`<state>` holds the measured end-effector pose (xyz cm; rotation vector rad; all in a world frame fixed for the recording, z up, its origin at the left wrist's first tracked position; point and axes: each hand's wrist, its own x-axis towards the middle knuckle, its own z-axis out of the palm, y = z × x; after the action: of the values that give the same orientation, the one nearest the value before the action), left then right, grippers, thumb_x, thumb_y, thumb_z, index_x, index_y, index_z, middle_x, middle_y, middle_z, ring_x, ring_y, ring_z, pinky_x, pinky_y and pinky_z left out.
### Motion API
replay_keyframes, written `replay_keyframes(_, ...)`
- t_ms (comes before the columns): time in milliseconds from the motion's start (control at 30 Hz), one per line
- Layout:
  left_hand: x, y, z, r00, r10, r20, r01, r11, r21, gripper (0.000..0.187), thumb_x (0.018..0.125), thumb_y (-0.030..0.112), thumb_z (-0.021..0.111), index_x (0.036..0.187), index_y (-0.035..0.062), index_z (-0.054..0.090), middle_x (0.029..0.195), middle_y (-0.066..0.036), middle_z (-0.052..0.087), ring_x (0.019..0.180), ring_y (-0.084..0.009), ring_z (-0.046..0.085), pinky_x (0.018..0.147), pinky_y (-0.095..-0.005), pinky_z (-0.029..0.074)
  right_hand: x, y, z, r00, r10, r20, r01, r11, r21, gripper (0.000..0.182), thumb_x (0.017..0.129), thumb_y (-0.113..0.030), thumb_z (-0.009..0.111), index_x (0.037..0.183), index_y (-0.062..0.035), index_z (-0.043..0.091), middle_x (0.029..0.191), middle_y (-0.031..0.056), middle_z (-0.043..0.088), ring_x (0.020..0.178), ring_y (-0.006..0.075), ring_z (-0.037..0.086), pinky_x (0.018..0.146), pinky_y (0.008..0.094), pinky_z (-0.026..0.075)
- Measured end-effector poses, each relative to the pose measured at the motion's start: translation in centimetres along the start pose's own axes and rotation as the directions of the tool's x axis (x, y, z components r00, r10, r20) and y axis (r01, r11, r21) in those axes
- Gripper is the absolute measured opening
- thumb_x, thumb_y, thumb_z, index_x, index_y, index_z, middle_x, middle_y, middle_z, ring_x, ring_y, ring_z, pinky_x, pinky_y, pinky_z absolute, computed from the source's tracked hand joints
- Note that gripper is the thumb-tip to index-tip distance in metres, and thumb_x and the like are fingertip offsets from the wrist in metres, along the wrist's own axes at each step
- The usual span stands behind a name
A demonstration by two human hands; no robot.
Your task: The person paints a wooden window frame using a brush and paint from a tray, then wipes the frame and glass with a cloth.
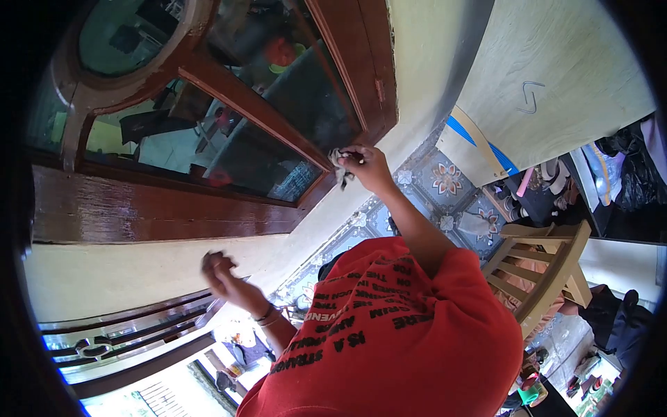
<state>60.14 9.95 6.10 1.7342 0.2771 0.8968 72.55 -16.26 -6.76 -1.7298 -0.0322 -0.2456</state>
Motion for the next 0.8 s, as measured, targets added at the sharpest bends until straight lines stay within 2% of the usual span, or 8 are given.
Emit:
replay_keyframes(67,-1.6,0.5,2.9,0.966,-0.109,0.236,0.119,0.992,-0.031,0.017,0.085,0.006,0.049,0.1,-0.0007,0.056,0.09,-0.008,0.059,0.071,-0.0115,0.053,0.062,-0.0217,0.042,-0.9,-2.5,-1.4,0.906,0.335,0.259,-0.423,0.684,0.594,0.025,0.077,-0.013,0.067,0.098,-0.003,0.059,0.089,0.0055,0.063,0.076,0.0147,0.063,0.065,0.0267,0.052)
replay_keyframes(100,-1.9,-0.1,4.1,0.931,-0.025,0.363,0.024,1.0,0.009,0.019,0.085,0.007,0.051,0.102,-0.0009,0.056,0.092,-0.009,0.06,0.073,-0.0123,0.055,0.063,-0.0223,0.042,-1.4,-2.8,-1.8,0.902,0.291,0.321,-0.433,0.589,0.682,0.028,0.079,-0.015,0.065,0.103,-0.0036,0.056,0.093,0.0045,0.063,0.078,0.0154,0.063,0.066,0.0294,0.053)
replay_keyframes(133,-2.0,-0.2,5.4,0.873,0.051,0.484,-0.079,0.996,0.037,0.021,0.084,0.007,0.053,0.104,-0.0012,0.057,0.094,-0.01,0.06,0.075,-0.0131,0.056,0.064,-0.0229,0.043,-1.8,-3.4,-2.1,0.904,0.284,0.32,-0.427,0.597,0.679,0.028,0.079,-0.015,0.065,0.103,-0.0036,0.056,0.093,0.0045,0.063,0.078,0.0154,0.063,0.066,0.0294,0.053)
replay_keyframes(333,-3.2,1.9,11.3,0.677,-0.049,0.734,0.106,0.994,-0.031,0.031,0.081,0.015,0.063,0.105,-0.0035,0.057,0.093,-0.01,0.062,0.076,-0.0131,0.057,0.063,-0.0238,0.044,-3.2,-7.4,-3.2,0.929,0.065,0.363,-0.346,0.495,0.797,0.037,0.084,-0.02,0.057,0.114,-0.0008,0.047,0.104,0.0099,0.06,0.093,0.0171,0.06,0.076,0.0291,0.051)
replay_keyframes(433,-2.6,1.7,11.6,0.478,-0.261,0.839,0.445,0.895,0.024,0.019,0.085,0.009,0.059,0.099,-0.0041,0.054,0.089,-0.006,0.062,0.082,-0.0092,0.056,0.072,-0.0216,0.044,-3.3,-8.4,-4.3,0.935,-0.019,0.353,-0.283,0.56,0.779,0.032,0.084,-0.015,0.057,0.11,0.0012,0.052,0.108,0.0116,0.059,0.094,0.0184,0.06,0.08,0.0304,0.049)
replay_keyframes(533,-2.2,2.0,11.7,0.561,-0.21,0.801,0.528,0.836,-0.151,0.014,0.084,0.004,0.058,0.097,-0.0023,0.054,0.085,-0.004,0.061,0.079,-0.0089,0.056,0.07,-0.021,0.044,-3.0,-8.9,-5.6,0.923,-0.033,0.384,-0.253,0.702,0.666,0.02,0.083,-0.003,0.054,0.101,0.001,0.061,0.112,0.0117,0.058,0.096,0.0181,0.059,0.086,0.0304,0.046)
replay_keyframes(600,-2.0,1.9,11.6,0.608,-0.19,0.771,0.48,0.862,-0.166,0.012,0.084,0.002,0.056,0.096,-0.0017,0.054,0.085,-0.004,0.061,0.078,-0.0084,0.056,0.068,-0.0204,0.044,-2.9,-9.7,-6.0,0.894,-0.235,0.381,0.001,0.853,0.522,0.018,0.082,0.004,0.051,0.094,0.0009,0.064,0.111,0.012,0.059,0.097,0.0173,0.059,0.087,0.0301,0.045)
replay_keyframes(800,-1.0,1.1,10.5,0.742,-0.171,0.648,0.408,0.883,-0.234,0.009,0.082,-0.002,0.054,0.091,-0.0014,0.055,0.084,-0.003,0.059,0.079,-0.0074,0.055,0.07,-0.02,0.043,-1.7,-9.9,-6.9,0.939,-0.052,0.339,-0.109,0.892,0.438,0.016,0.083,-0.002,0.056,0.098,-0.0014,0.063,0.095,0.0079,0.064,0.089,0.0138,0.061,0.073,0.0274,0.051)
